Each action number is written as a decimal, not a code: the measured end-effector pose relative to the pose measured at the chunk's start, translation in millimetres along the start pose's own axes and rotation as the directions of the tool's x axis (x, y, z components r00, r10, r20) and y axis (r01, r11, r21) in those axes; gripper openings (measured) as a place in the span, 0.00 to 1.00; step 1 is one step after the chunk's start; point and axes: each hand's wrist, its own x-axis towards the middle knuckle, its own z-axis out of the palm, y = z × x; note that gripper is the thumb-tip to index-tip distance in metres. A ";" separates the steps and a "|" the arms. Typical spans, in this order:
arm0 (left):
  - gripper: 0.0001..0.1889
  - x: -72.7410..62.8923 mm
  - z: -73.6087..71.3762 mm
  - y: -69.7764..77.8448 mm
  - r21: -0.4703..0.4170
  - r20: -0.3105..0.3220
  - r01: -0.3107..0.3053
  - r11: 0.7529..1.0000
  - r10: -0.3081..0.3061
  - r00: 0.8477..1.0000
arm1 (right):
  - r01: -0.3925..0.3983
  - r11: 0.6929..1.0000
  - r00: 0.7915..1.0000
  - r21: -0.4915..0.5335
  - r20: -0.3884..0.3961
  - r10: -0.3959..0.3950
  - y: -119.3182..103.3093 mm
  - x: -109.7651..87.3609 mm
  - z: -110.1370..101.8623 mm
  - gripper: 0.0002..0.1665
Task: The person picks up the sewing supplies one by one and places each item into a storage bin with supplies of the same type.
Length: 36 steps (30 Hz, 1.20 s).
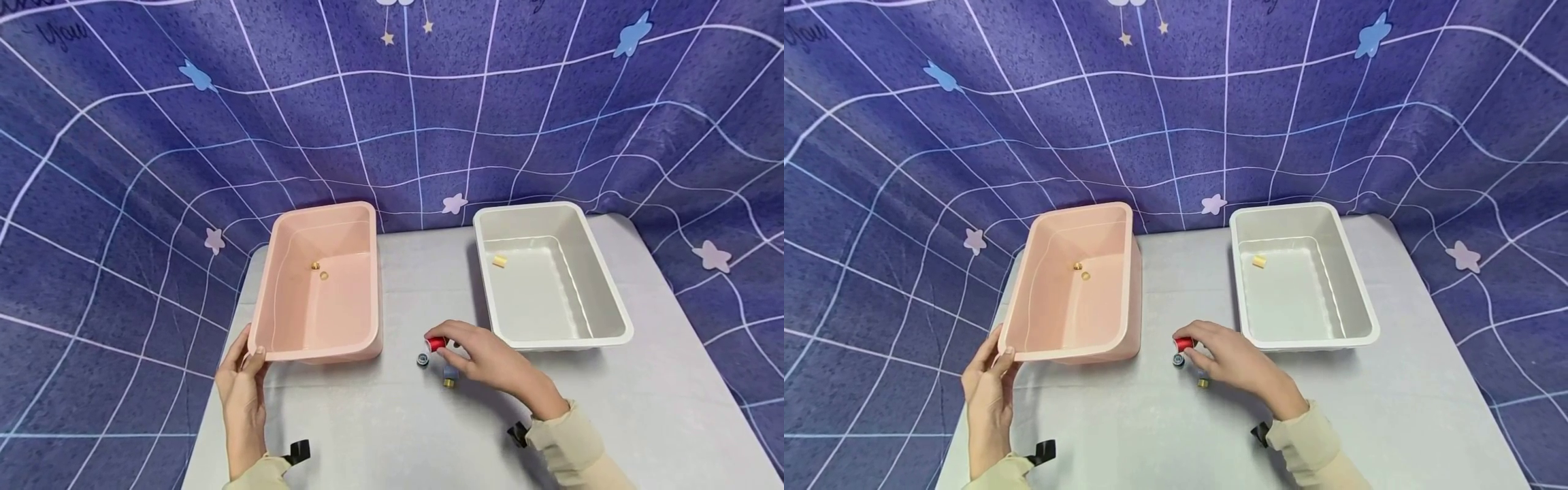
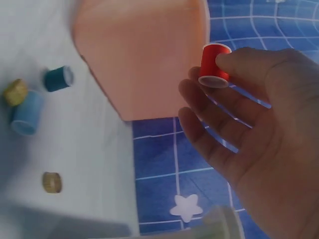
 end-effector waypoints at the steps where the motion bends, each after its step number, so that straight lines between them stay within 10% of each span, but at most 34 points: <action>1: 0.30 0.1 0.0 0.0 -0.002 0.001 0.001 1.000 -0.001 1.000 | 0.004 1.000 1.000 0.025 -0.005 -0.004 -0.8 1.2 -3.0 0.15; 36: 0.30 2.8 -2.0 -1.5 -0.060 -0.002 0.006 0.998 -0.007 1.000 | -0.078 0.997 0.987 -0.025 -0.142 0.074 31.4 7.8 -70.4 0.19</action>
